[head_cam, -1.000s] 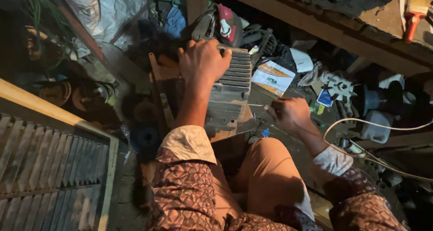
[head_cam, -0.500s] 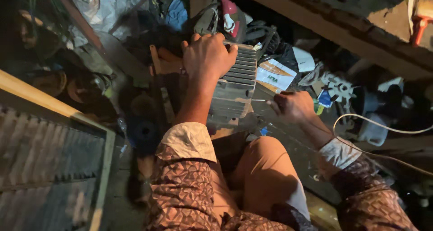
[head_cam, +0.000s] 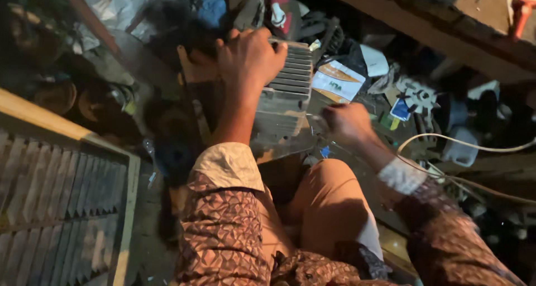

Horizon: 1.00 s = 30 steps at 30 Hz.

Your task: The person holds a motor on a wooden block and uses a screwdriver to loosen and remove screws from the motor casing. They rotate the motor to access different sides and continue unscrewing fasteners.

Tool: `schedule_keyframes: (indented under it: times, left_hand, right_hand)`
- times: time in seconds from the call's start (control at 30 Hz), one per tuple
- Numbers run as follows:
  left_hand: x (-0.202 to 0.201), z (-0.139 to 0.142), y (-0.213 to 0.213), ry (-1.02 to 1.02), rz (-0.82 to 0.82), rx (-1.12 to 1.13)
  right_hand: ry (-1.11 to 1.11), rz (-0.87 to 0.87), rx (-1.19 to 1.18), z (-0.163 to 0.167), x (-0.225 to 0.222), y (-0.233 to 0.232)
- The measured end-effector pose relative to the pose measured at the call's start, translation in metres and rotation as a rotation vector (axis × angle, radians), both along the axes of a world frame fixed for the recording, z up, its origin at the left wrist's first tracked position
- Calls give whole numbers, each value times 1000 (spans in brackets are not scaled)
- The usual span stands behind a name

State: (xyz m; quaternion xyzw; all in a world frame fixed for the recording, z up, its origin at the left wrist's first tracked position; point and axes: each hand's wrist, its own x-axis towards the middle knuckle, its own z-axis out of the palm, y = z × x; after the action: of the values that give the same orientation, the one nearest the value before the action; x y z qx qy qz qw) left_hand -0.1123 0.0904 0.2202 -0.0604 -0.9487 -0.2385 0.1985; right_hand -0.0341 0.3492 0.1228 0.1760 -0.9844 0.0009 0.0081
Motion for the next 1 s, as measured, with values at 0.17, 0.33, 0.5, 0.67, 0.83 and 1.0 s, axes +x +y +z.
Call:
schedule_keyframes:
  times: [0.17, 0.33, 0.5, 0.67, 0.83, 1.0]
  left_hand:
    - [-1, 3, -3, -22, 10, 21]
    - [-3, 5, -3, -14, 14, 5]
    - [-2, 0, 0, 7, 11, 18]
    - [-2, 1, -2, 32, -2, 26]
    - [-3, -3, -1, 36, 11, -12]
    - [-5, -4, 0, 57, 24, 31]
  right_hand:
    - [61, 87, -186, -14, -10, -14]
    - [134, 110, -305, -20, -6, 22]
    - [207, 95, -321, -29, -14, 26]
    - [274, 140, -399, -31, -4, 21]
    - [286, 56, -381, -31, -2, 17]
    - [241, 89, -300, -34, -1, -2]
